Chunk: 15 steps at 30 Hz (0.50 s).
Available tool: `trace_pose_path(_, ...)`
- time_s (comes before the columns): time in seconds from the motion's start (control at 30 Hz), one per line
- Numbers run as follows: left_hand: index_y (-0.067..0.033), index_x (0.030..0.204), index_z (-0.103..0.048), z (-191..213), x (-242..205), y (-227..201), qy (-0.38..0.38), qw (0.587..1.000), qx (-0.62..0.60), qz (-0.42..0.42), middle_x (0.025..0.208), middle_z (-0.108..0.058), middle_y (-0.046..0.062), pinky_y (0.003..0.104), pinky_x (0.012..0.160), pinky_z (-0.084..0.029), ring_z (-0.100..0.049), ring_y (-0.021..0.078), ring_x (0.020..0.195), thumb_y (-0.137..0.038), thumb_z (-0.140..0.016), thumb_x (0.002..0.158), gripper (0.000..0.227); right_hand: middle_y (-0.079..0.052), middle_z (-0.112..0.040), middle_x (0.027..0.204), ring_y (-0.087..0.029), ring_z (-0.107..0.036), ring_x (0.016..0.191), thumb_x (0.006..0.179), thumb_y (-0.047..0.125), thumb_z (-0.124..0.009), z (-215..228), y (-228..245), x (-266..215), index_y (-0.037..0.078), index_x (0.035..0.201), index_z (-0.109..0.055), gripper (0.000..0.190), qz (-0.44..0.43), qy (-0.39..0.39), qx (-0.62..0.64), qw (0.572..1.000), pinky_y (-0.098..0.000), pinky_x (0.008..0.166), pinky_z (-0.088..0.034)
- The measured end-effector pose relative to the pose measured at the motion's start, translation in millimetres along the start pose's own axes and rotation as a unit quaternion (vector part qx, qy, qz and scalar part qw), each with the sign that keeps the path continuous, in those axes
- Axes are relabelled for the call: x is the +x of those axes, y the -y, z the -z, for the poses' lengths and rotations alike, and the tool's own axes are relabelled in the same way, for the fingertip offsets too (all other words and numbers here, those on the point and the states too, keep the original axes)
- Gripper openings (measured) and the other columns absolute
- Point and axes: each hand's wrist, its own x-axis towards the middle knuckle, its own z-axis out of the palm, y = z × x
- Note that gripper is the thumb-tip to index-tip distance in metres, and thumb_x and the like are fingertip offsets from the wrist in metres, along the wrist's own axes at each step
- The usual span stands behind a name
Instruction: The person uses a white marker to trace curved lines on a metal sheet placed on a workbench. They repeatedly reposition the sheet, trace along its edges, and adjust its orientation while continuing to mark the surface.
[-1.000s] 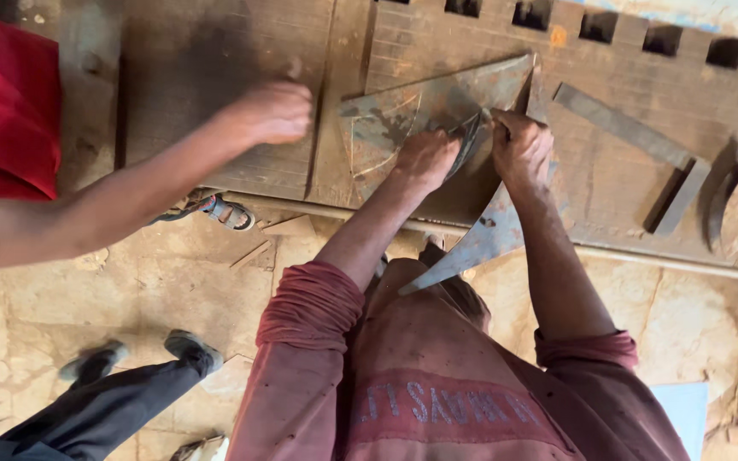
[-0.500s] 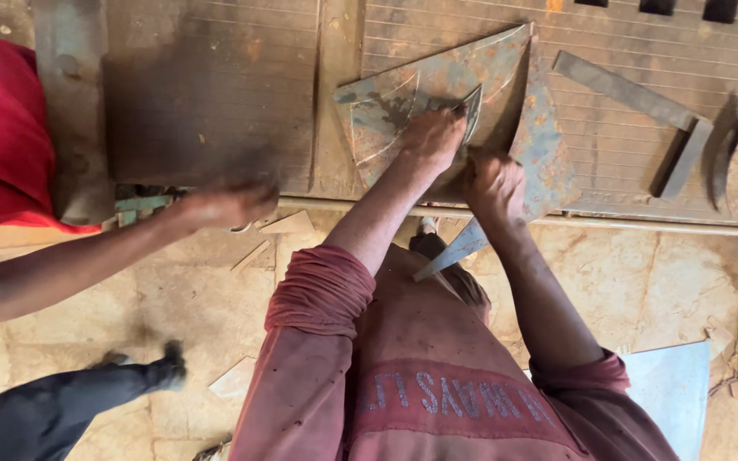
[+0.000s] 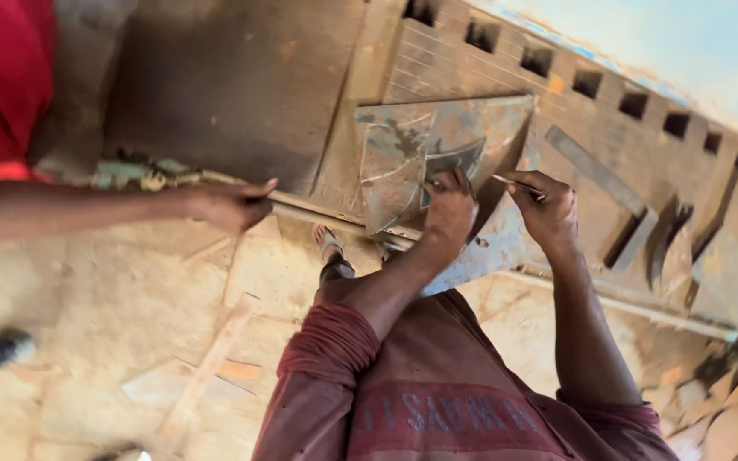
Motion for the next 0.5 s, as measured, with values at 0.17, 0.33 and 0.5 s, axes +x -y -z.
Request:
trace_pose_path(0.17,0.0104,0.127,-0.06,4,-12,-14,0.088,0.995,-0.043,0.036,0.136,-0.049,0.029,0.055,0.097,-0.052,-0.05,0.0476,0.12,-0.023,-0.058,0.092,0.049,-0.012,-0.078,0.105,-0.024,-0.077,0.091,0.097,0.01,-0.075,-23,-11,52,0.008,0.11,-0.079,0.014,0.144,0.114,-0.084,0.979,-0.0338,0.08,-0.059)
trace_pose_path(0.33,0.0054,0.132,-0.06,14,-14,-30,0.083,0.991,-0.033,0.102,0.147,-0.043,0.032,0.057,0.102,-0.051,-0.045,0.05,0.13,-0.02,-0.059,0.092,0.048,-0.014,-0.077,0.107,-0.032,-0.074,0.089,0.094,0.016,-0.076,-47,-21,105,0.01,0.109,-0.081,0.016,0.254,0.183,-0.138,0.94,-0.0404,0.079,-0.058)
trace_pose_path(0.5,0.0113,0.139,-0.055,10,-10,-55,0.027,0.983,-0.026,0.18,0.149,-0.041,0.034,0.057,0.099,-0.052,-0.043,0.0534,0.134,-0.02,-0.057,0.093,0.055,-0.013,-0.078,0.107,-0.031,-0.075,0.092,0.097,0.017,-0.074,-47,-32,120,0.01,0.109,-0.081,0.015,0.299,0.251,-0.116,0.913,-0.0411,0.08,-0.058)
